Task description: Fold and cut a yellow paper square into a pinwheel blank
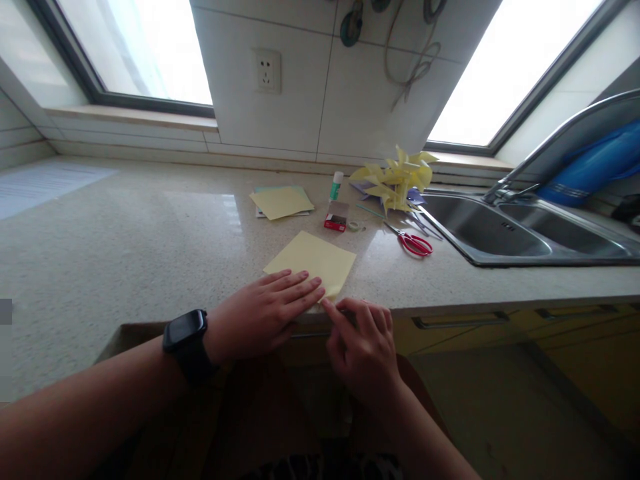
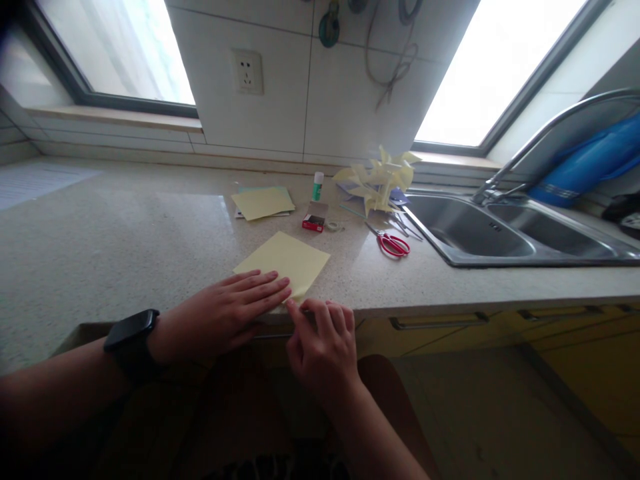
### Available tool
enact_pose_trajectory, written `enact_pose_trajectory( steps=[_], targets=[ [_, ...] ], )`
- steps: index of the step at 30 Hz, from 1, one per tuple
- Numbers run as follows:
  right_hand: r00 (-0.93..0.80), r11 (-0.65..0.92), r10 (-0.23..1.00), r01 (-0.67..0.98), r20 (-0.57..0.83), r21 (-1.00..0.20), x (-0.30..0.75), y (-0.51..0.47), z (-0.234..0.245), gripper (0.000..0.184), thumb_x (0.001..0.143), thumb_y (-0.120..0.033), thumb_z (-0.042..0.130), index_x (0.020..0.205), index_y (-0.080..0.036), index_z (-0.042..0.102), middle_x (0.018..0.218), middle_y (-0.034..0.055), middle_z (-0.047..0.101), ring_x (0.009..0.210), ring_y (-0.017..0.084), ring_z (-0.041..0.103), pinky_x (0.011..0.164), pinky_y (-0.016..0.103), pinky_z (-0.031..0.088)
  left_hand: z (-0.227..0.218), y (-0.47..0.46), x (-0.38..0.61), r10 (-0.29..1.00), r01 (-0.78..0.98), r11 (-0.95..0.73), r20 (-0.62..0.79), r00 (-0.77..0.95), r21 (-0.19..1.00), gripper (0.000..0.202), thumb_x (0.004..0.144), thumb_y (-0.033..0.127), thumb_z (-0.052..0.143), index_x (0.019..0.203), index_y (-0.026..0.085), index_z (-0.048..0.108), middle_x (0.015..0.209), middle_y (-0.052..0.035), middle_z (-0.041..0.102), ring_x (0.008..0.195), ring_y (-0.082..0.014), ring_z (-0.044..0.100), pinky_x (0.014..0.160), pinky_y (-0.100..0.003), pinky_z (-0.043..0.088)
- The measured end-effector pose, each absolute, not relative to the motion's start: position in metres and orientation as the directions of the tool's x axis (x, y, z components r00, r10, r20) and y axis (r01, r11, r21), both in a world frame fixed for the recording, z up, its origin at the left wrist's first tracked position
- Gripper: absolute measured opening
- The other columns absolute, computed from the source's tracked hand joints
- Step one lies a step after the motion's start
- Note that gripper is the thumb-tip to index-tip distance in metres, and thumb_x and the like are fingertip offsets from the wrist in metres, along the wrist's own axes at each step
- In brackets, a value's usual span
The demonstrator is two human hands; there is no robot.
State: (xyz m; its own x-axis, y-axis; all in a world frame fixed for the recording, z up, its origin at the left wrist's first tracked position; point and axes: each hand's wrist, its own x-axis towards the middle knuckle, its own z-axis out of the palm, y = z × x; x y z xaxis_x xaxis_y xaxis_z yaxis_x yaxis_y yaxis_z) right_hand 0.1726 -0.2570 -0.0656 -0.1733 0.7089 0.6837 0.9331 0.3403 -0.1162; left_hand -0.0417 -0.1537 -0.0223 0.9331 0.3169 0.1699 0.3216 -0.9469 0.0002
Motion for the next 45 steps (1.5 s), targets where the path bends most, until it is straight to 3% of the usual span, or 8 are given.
enact_pose_trajectory(
  steps=[10,18,27,34,45],
  targets=[
    [-0.195,0.386,0.686,0.914,0.701,-0.124,0.1762,-0.2583,-0.0682,0.041,0.085,-0.010,0.061,0.125,-0.018,0.068,0.104,0.0097,0.065,0.099,0.026,0.057,0.095,0.048,0.047,-0.0228,-0.1535,-0.0419,0.282,0.294,-0.955,0.175,0.943,-0.046,0.071,0.094,0.021,0.055,0.159,0.014,0.026,0.166,-0.0090,0.030,0.153,-0.0255,0.026,0.127,-0.043,0.020],
    [-0.201,0.450,0.654,0.878,0.729,-0.162,0.1800,-0.2628,-0.0639,0.042,0.084,-0.004,0.058,0.124,-0.014,0.062,0.110,0.0107,0.068,0.103,0.024,0.059,0.100,0.048,0.049,-0.0216,-0.1536,-0.0414,0.282,0.287,-0.958,0.149,0.948,-0.018,0.072,0.092,0.017,0.055,0.158,0.019,0.028,0.166,-0.0071,0.031,0.152,-0.0253,0.030,0.125,-0.044,0.024],
    [-0.180,0.398,0.683,0.904,0.708,-0.154,0.1728,-0.2637,-0.0706,0.047,0.084,-0.005,0.058,0.130,-0.015,0.062,0.112,0.0111,0.067,0.107,0.026,0.059,0.105,0.051,0.047,-0.0207,-0.1540,-0.0392,0.291,0.298,-0.954,0.137,0.947,-0.041,0.068,0.094,0.018,0.054,0.158,0.019,0.030,0.166,-0.0063,0.032,0.152,-0.0256,0.029,0.127,-0.044,0.021],
    [-0.172,0.413,0.686,0.892,0.707,-0.183,0.1745,-0.2634,-0.0698,0.040,0.084,-0.004,0.059,0.122,-0.015,0.066,0.112,0.0105,0.068,0.108,0.025,0.059,0.107,0.050,0.046,-0.0181,-0.1546,-0.0380,0.295,0.301,-0.953,0.150,0.944,-0.018,0.068,0.094,0.018,0.055,0.157,0.020,0.031,0.164,-0.0067,0.035,0.152,-0.0256,0.031,0.126,-0.043,0.022],
    [-0.179,0.377,0.711,0.913,0.680,-0.154,0.1747,-0.2611,-0.0670,0.041,0.085,-0.008,0.060,0.124,-0.016,0.066,0.107,0.0094,0.068,0.100,0.025,0.058,0.102,0.049,0.046,-0.0198,-0.1539,-0.0383,0.300,0.306,-0.952,0.132,0.945,-0.027,0.069,0.093,0.018,0.055,0.157,0.020,0.031,0.165,-0.0059,0.033,0.153,-0.0258,0.028,0.127,-0.044,0.021]
  ],
)
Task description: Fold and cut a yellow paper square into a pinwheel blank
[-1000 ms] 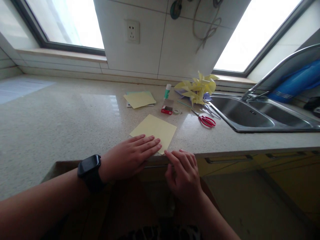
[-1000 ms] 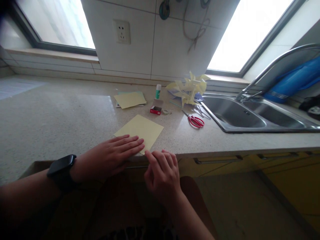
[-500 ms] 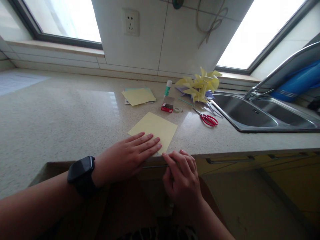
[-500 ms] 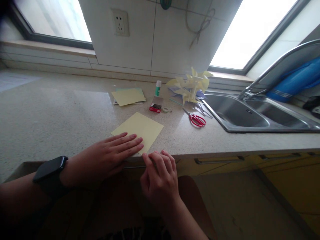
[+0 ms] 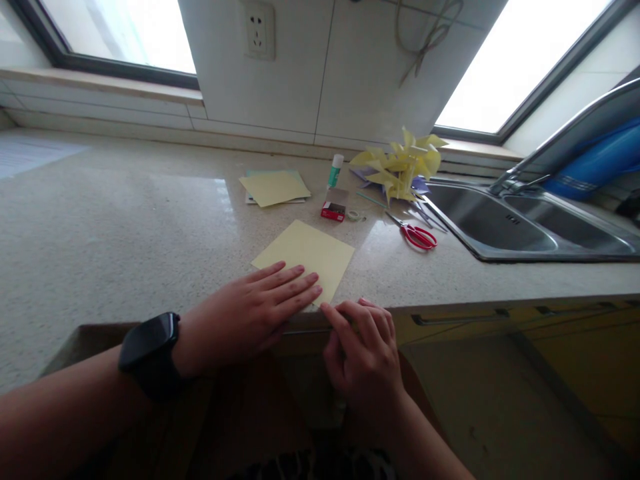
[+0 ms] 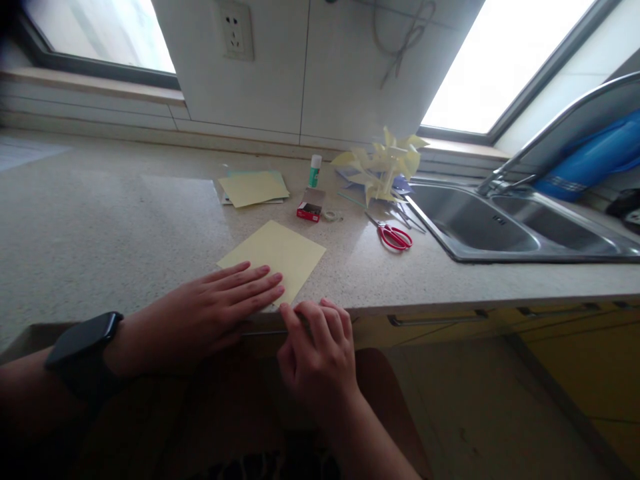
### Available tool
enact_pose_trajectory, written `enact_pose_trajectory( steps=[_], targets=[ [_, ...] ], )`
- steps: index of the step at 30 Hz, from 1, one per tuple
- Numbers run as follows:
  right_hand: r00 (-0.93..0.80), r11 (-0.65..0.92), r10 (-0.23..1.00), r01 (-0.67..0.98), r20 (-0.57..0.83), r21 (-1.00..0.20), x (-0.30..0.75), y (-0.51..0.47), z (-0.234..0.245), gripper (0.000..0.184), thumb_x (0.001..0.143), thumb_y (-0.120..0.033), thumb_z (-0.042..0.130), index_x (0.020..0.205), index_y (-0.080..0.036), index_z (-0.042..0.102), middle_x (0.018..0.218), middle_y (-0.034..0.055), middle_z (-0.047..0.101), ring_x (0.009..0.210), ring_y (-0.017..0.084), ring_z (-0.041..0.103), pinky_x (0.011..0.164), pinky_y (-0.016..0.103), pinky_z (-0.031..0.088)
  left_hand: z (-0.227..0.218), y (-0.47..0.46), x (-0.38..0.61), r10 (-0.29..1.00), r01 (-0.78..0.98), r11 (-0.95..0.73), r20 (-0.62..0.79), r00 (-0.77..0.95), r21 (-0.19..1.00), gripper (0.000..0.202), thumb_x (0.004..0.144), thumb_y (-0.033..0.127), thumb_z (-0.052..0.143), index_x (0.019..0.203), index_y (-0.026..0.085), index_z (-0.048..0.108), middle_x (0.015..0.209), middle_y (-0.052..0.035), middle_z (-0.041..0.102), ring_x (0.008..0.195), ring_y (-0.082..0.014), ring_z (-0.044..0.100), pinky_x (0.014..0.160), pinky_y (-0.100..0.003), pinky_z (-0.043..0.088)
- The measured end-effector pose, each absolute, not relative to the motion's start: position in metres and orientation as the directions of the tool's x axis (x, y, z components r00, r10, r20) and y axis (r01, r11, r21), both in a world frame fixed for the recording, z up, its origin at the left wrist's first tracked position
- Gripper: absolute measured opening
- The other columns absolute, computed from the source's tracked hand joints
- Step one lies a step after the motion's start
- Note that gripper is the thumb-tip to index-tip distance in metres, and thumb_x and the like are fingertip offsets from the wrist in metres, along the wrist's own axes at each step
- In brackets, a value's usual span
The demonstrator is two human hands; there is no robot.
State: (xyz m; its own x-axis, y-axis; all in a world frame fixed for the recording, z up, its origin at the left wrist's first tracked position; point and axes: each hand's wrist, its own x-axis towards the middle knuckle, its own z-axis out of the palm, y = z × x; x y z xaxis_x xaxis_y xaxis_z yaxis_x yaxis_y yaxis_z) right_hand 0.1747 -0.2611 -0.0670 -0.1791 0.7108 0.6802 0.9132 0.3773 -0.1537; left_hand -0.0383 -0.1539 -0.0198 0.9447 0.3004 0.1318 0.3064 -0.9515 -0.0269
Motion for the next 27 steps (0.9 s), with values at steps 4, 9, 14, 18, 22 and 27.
enact_pose_trajectory(
  steps=[4,9,14,18,22,27],
  targets=[
    [-0.177,0.360,0.721,0.922,0.670,-0.143,0.1737,-0.2602,-0.0668,0.041,0.085,-0.009,0.060,0.125,-0.017,0.067,0.105,0.0095,0.067,0.099,0.026,0.057,0.099,0.049,0.046,-0.0204,-0.1535,-0.0387,0.301,0.307,-0.951,0.121,0.946,-0.034,0.070,0.093,0.018,0.055,0.158,0.019,0.029,0.166,-0.0055,0.030,0.154,-0.0252,0.026,0.127,-0.044,0.019],
    [-0.173,0.335,0.722,0.935,0.670,-0.119,0.1715,-0.2581,-0.0671,0.044,0.085,-0.010,0.060,0.128,-0.016,0.067,0.105,0.0105,0.064,0.100,0.027,0.054,0.098,0.049,0.045,-0.0189,-0.1538,-0.0378,0.304,0.309,-0.951,0.111,0.946,-0.027,0.070,0.093,0.017,0.055,0.158,0.019,0.030,0.166,-0.0059,0.031,0.153,-0.0258,0.027,0.127,-0.044,0.020],
    [-0.173,0.307,0.738,0.947,0.652,-0.098,0.1699,-0.2566,-0.0667,0.046,0.086,-0.013,0.059,0.132,-0.017,0.066,0.103,0.0102,0.062,0.096,0.027,0.052,0.094,0.048,0.044,-0.0188,-0.1536,-0.0375,0.306,0.311,-0.950,0.108,0.946,-0.027,0.072,0.091,0.017,0.057,0.158,0.019,0.030,0.166,-0.0062,0.031,0.153,-0.0259,0.027,0.127,-0.044,0.020],
    [-0.165,0.287,0.750,0.954,0.641,-0.090,0.1696,-0.2561,-0.0670,0.047,0.087,-0.015,0.060,0.133,-0.018,0.066,0.100,0.0097,0.060,0.093,0.027,0.051,0.092,0.048,0.044,-0.0184,-0.1539,-0.0391,0.304,0.308,-0.951,0.110,0.946,-0.019,0.075,0.090,0.017,0.057,0.159,0.018,0.028,0.167,-0.0063,0.029,0.154,-0.0251,0.026,0.127,-0.043,0.020],
    [-0.159,0.290,0.750,0.952,0.642,-0.103,0.1698,-0.2576,-0.0680,0.047,0.086,-0.014,0.061,0.132,-0.018,0.066,0.100,0.0093,0.060,0.097,0.028,0.051,0.094,0.048,0.043,-0.0168,-0.1551,-0.0398,0.313,0.316,-0.949,0.099,0.944,-0.012,0.075,0.091,0.018,0.056,0.159,0.018,0.026,0.167,-0.0050,0.028,0.154,-0.0234,0.024,0.128,-0.041,0.018],
    [-0.149,0.301,0.743,0.945,0.652,-0.126,0.1703,-0.2598,-0.0671,0.042,0.087,-0.012,0.060,0.128,-0.018,0.069,0.096,0.0086,0.060,0.096,0.027,0.051,0.094,0.047,0.042,-0.0171,-0.1551,-0.0400,0.323,0.325,-0.946,0.076,0.943,-0.007,0.075,0.091,0.018,0.054,0.160,0.019,0.025,0.168,-0.0031,0.026,0.155,-0.0227,0.022,0.128,-0.041,0.017]
  ],
)
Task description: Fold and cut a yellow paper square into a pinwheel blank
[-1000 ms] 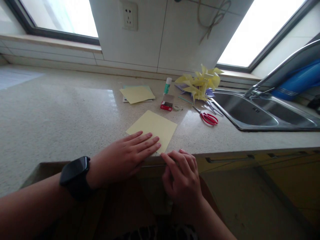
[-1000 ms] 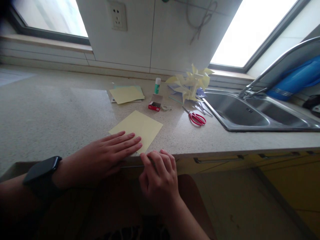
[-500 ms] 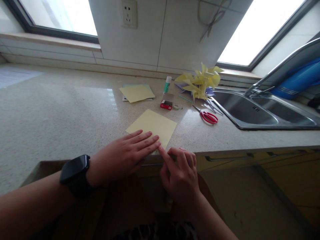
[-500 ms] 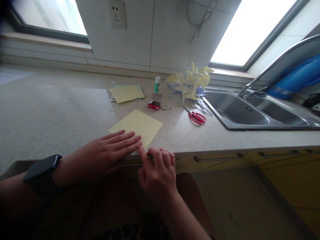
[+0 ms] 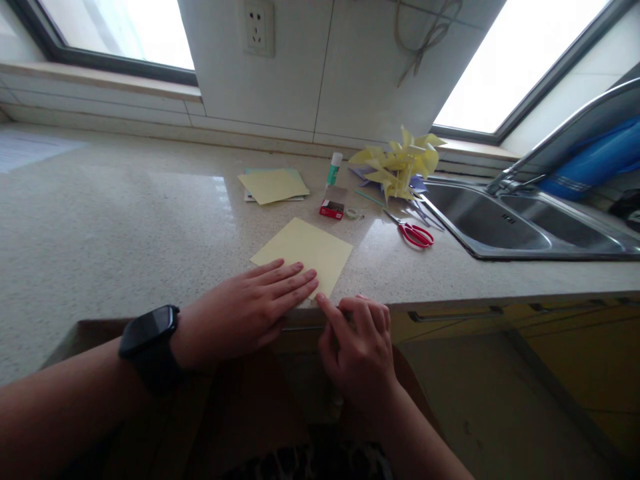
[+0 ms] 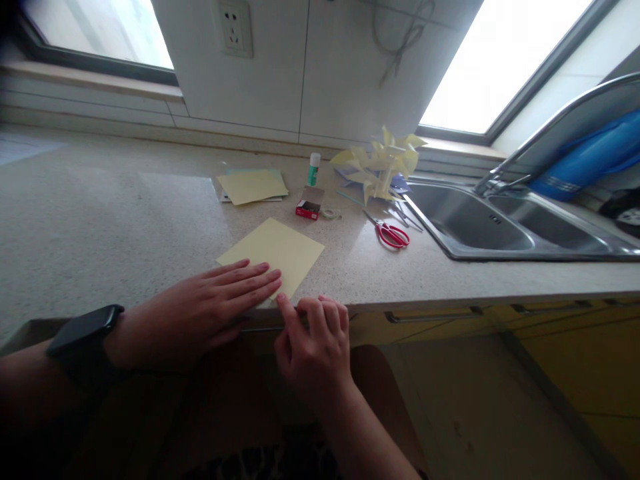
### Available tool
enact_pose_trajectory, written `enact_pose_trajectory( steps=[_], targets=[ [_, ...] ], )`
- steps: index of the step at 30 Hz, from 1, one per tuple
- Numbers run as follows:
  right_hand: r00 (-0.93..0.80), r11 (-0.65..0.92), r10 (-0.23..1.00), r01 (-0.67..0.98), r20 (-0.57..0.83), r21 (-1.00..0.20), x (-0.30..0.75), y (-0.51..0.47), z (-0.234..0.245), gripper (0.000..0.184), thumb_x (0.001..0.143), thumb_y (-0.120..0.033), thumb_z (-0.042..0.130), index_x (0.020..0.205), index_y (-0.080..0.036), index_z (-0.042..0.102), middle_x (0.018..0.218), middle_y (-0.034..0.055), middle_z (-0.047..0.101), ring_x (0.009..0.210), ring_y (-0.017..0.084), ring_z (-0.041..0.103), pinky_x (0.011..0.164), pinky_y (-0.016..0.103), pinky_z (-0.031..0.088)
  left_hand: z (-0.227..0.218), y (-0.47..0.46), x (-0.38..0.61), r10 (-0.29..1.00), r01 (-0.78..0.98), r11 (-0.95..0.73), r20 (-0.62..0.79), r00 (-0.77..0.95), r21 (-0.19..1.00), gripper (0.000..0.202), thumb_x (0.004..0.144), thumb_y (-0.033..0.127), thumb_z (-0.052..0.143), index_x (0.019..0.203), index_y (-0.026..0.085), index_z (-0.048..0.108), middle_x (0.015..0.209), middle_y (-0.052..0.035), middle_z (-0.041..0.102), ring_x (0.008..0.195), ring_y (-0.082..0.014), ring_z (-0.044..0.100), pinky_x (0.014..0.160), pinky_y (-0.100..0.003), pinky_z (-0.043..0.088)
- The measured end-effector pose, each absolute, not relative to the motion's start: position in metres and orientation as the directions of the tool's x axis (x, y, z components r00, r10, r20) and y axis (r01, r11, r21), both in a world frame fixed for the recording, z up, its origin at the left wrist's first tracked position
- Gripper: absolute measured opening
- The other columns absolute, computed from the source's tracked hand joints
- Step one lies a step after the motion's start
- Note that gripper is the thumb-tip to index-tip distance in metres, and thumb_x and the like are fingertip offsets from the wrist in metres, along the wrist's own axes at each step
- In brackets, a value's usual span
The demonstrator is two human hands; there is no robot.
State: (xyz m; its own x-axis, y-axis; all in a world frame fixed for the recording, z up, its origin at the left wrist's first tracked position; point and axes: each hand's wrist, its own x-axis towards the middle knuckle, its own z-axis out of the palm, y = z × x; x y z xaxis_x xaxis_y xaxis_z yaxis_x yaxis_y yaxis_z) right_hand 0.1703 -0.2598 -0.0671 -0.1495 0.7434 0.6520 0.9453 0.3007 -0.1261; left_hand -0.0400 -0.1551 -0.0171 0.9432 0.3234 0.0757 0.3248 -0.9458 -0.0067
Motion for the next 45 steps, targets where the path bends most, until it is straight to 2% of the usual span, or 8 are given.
enact_pose_trajectory(
  steps=[4,11,18,22,25,28,32,45],
  targets=[
    [-0.145,0.251,0.771,0.964,0.620,-0.087,0.169,-0.257,-0.065,0.045,0.088,-0.017,0.059,0.133,-0.020,0.067,0.089,0.0076,0.059,0.090,0.027,0.049,0.084,0.045,0.041,-0.018,-0.153,-0.040,0.318,0.319,-0.948,0.084,0.944,-0.005,0.075,0.091,0.019,0.054,0.160,0.019,0.024,0.168,-0.0031,0.025,0.155,-0.0221,0.020,0.128,-0.040,0.016],
    [-0.130,0.197,0.802,0.979,0.583,-0.052,0.166,-0.254,-0.060,0.050,0.088,-0.019,0.058,0.137,-0.022,0.064,0.088,0.0077,0.057,0.087,0.027,0.045,0.080,0.045,0.039,-0.018,-0.153,-0.042,0.324,0.324,-0.946,0.082,0.943,0.014,0.083,0.088,0.022,0.059,0.161,0.016,0.019,0.168,-0.0061,0.024,0.156,-0.0206,0.019,0.128,-0.037,0.014],
    [-0.134,0.209,0.799,0.976,0.586,-0.061,0.167,-0.253,-0.060,0.047,0.089,-0.022,0.059,0.135,-0.024,0.065,0.092,0.0081,0.058,0.089,0.028,0.047,0.081,0.045,0.039,-0.019,-0.155,-0.041,0.326,0.329,-0.944,0.084,0.942,-0.034,0.082,0.087,0.020,0.057,0.161,0.015,0.020,0.170,-0.0076,0.019,0.157,-0.0216,0.014,0.129,-0.040,0.010],
    [-0.163,0.266,0.769,0.961,0.618,-0.078,0.169,-0.256,-0.061,0.041,0.090,-0.019,0.058,0.130,-0.020,0.067,0.114,0.0114,0.063,0.098,0.027,0.052,0.086,0.045,0.040,-0.020,-0.156,-0.043,0.347,0.353,-0.934,0.107,0.932,-0.043,0.085,0.088,0.023,0.058,0.161,0.010,0.018,0.170,-0.0109,0.018,0.157,-0.0228,0.012,0.129,-0.039,0.010],
    [-0.197,0.310,0.772,0.947,0.604,-0.088,0.170,-0.258,-0.060,0.042,0.091,-0.018,0.058,0.132,-0.018,0.065,0.126,0.0091,0.065,0.102,0.026,0.054,0.089,0.046,0.040,-0.022,-0.155,-0.043,0.354,0.360,-0.932,0.110,0.929,-0.038,0.084,0.088,0.024,0.059,0.161,0.013,0.018,0.169,-0.0088,0.019,0.157,-0.0228,0.013,0.129,-0.040,0.011],
    [-0.203,0.318,0.788,0.943,0.582,-0.102,0.171,-0.259,-0.059,0.043,0.092,-0.019,0.058,0.134,-0.018,0.063,0.122,0.0063,0.069,0.102,0.026,0.054,0.090,0.046,0.039,-0.022,-0.153,-0.042,0.350,0.354,-0.935,0.096,0.932,-0.028,0.082,0.088,0.023,0.058,0.161,0.016,0.020,0.169,-0.0058,0.022,0.156,-0.0214,0.017,0.129,-0.039,0.012],
    [-0.188,0.278,0.813,0.957,0.552,-0.083,0.170,-0.258,-0.057,0.048,0.091,-0.022,0.058,0.139,-0.019,0.060,0.120,0.0093,0.066,0.102,0.027,0.054,0.089,0.046,0.039,-0.020,-0.153,-0.041,0.366,0.368,-0.930,0.079,0.927,-0.017,0.081,0.088,0.021,0.057,0.161,0.017,0.021,0.169,-0.0054,0.022,0.156,-0.0200,0.018,0.128,-0.038,0.014],
    [-0.179,0.235,0.852,0.971,0.491,-0.054,0.166,-0.250,-0.054,0.059,0.087,-0.027,0.062,0.145,-0.022,0.053,0.121,0.0127,0.057,0.104,0.030,0.050,0.090,0.049,0.038,-0.019,-0.154,-0.040,0.347,0.347,-0.938,0.089,0.934,0.021,0.082,0.086,0.019,0.059,0.159,0.014,0.021,0.168,-0.0123,0.025,0.156,-0.0233,0.019,0.128,-0.042,0.016]
  ],
)
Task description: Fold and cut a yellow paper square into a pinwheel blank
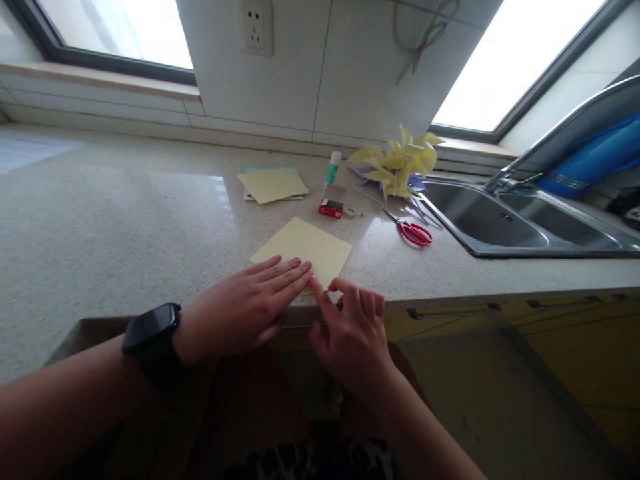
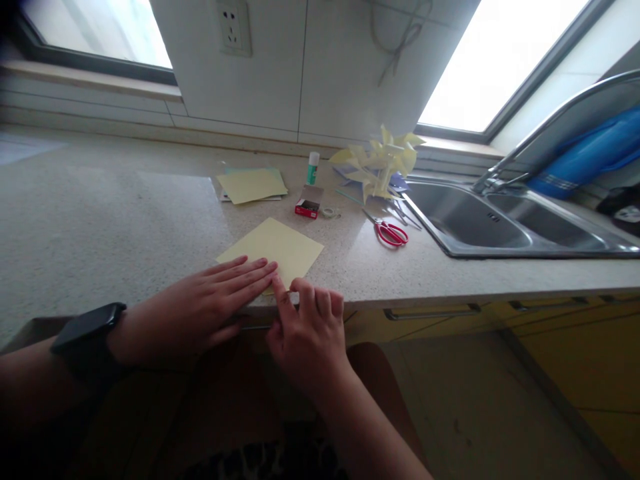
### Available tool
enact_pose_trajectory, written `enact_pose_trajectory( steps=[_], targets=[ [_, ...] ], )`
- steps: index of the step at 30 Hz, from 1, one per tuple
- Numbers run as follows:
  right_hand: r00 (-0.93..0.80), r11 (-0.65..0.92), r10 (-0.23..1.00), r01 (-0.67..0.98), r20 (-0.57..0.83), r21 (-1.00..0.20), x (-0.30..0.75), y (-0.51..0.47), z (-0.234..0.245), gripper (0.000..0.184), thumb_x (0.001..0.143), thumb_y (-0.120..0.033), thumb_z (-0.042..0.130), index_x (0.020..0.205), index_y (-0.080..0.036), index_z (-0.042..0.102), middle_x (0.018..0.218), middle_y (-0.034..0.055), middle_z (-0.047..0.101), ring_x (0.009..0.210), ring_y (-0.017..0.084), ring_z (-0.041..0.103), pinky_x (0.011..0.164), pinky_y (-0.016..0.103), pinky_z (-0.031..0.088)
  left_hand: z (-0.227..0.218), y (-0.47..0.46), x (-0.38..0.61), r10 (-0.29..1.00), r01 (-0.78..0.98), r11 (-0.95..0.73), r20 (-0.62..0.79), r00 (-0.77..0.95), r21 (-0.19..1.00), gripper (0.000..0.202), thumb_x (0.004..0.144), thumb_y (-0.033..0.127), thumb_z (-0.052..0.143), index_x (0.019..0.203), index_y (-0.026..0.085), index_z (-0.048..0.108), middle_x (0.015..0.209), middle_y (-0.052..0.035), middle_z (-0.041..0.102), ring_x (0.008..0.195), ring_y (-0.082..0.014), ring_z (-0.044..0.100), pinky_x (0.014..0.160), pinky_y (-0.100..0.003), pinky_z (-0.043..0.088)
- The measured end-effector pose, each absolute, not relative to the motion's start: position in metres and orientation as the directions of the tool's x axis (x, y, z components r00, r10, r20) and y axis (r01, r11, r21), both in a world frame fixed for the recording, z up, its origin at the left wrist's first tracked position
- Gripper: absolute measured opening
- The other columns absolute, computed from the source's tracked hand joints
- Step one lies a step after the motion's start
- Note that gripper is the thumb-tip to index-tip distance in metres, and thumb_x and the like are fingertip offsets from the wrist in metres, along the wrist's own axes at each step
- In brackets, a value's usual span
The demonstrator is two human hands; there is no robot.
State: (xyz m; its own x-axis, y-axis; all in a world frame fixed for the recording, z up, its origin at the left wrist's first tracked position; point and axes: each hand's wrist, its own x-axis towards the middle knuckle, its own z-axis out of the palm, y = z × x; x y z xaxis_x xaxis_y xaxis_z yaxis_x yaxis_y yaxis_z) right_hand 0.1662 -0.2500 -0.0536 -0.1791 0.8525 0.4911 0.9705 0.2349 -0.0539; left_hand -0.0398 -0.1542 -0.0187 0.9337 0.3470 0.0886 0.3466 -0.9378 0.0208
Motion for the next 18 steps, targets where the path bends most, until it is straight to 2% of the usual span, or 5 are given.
enact_pose_trajectory(
  steps=[5,10,18],
  targets=[
    [-0.171,0.234,0.857,0.970,0.487,-0.070,0.1657,-0.2495,-0.0554,0.059,0.087,-0.028,0.061,0.145,-0.020,0.054,0.121,0.0128,0.058,0.106,0.031,0.050,0.091,0.049,0.039,-0.0200,-0.1554,-0.0411,0.350,0.344,-0.937,0.134,0.927,0.066,0.080,0.085,0.017,0.061,0.156,0.011,0.025,0.165,-0.0169,0.030,0.154,-0.0266,0.023,0.127,-0.044,0.021],
    [-0.174,0.242,0.863,0.967,0.474,-0.086,0.1648,-0.2498,-0.0564,0.055,0.089,-0.029,0.059,0.142,-0.016,0.055,0.126,0.0106,0.062,0.106,0.030,0.050,0.091,0.050,0.038,-0.0196,-0.1562,-0.0412,0.280,0.279,-0.960,0.151,0.948,0.030,0.071,0.088,0.014,0.056,0.154,0.013,0.031,0.164,-0.0144,0.033,0.153,-0.0279,0.028,0.126,-0.046,0.025],
    [-0.159,0.280,0.821,0.949,0.549,-0.144,0.1681,-0.2560,-0.0596,0.046,0.092,-0.023,0.058,0.137,-0.020,0.060,0.127,0.0059,0.067,0.105,0.027,0.052,0.093,0.048,0.039,-0.0160,-0.1555,-0.0395,0.297,0.293,-0.955,0.132,0.946,0.046,0.065,0.089,0.017,0.058,0.151,0.014,0.039,0.162,-0.0135,0.038,0.150,-0.0286,0.035,0.123,-0.047,0.032]
  ],
)
